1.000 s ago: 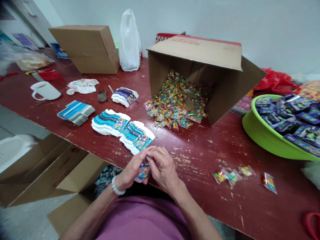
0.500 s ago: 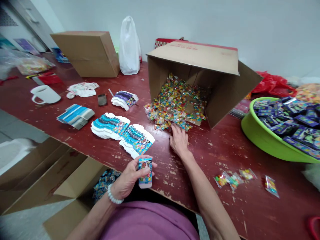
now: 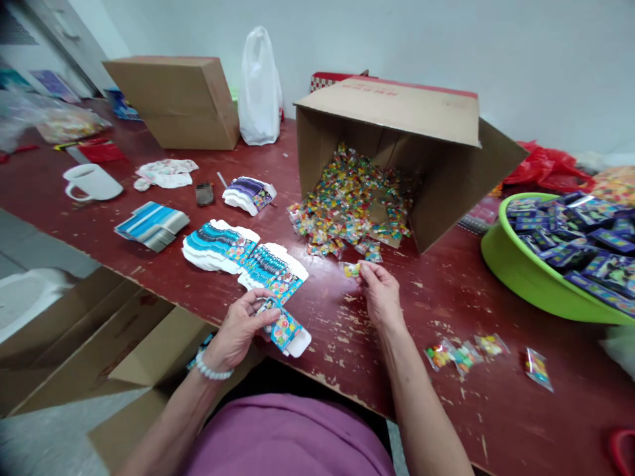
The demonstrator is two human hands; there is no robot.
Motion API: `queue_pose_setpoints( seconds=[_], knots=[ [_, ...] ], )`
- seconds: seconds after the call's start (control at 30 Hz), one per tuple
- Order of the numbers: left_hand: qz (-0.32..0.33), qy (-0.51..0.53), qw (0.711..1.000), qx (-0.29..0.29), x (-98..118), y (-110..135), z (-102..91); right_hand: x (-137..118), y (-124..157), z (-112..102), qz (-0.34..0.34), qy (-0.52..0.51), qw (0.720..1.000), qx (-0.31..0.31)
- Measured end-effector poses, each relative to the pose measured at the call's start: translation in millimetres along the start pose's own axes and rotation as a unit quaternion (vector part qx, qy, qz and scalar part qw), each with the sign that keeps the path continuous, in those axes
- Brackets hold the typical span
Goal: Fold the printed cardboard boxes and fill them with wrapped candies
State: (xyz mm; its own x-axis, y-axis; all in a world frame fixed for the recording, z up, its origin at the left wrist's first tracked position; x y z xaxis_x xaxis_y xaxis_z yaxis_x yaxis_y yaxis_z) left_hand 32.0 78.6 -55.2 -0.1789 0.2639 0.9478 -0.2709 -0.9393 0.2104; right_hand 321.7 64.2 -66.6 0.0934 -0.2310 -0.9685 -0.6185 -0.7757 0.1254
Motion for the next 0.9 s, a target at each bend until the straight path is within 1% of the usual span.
queue_pose_setpoints(
  seconds=[0.03,0.1,0.13,0.17,0.23,0.33,0.43,0.5,0.57,0.63,0.7,0.8,0.9],
  knots=[
    [-0.003,0.021,1.0,0.011,0,-1,0.7,-3,14,3,0.024,-0.038,0.999,-0.031],
    [-0.011,0.065,0.998,0.02,1,-1,4.6,-7,41,15,0.109,-0.15,0.977,-0.109],
    [-0.019,0.083,0.996,0.019,1,-1,7.1,-10,53,21,0.135,-0.173,0.967,-0.133],
    [-0.03,0.098,0.995,0.012,1,0,9.9,-14,63,25,0.148,-0.179,0.961,-0.148],
    [-0.058,0.117,0.991,-0.016,0,4,15.6,-21,76,28,0.135,-0.149,0.969,-0.146],
    [-0.095,0.14,0.983,-0.074,-5,14,24.9,-30,83,26,0.083,-0.096,0.984,-0.125],
    [-0.123,0.165,0.968,-0.146,-13,27,40.1,-43,89,25,-0.006,-0.022,0.994,-0.11],
    [-0.146,0.163,0.953,-0.209,-19,38,54.8,-57,95,26,-0.093,0.048,0.99,-0.089],
    [-0.165,0.163,0.939,-0.255,-23,47,68.2,-71,103,30,-0.176,0.105,0.975,-0.083],
    [-0.166,0.17,0.933,-0.269,-23,50,76.1,-80,108,32,-0.224,0.127,0.962,-0.094],
    [-0.15,0.165,0.935,-0.274,-18,49,78.2,-85,107,29,-0.234,0.12,0.96,-0.097],
    [-0.107,0.111,0.948,-0.277,-10,42,73.1,-89,104,22,-0.252,0.133,0.954,-0.093],
    [-0.065,0.036,0.96,-0.27,-3,37,67.0,-94,112,25,-0.311,0.169,0.927,-0.122]
  ],
)
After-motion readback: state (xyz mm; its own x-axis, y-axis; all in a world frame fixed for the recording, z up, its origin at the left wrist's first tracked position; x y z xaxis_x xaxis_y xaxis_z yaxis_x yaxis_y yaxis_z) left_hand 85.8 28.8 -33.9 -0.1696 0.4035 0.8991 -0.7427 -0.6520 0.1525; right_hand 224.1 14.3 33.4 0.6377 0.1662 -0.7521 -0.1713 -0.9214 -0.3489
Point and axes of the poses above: each hand's wrist, its own y-axis away from the middle knuckle, its own z-axis out of the palm, x = y × z, the point moved 6 cm from there along -y, towards the middle knuckle, and after that the axes turned 12 degrees about z, right-handed, at the moved point
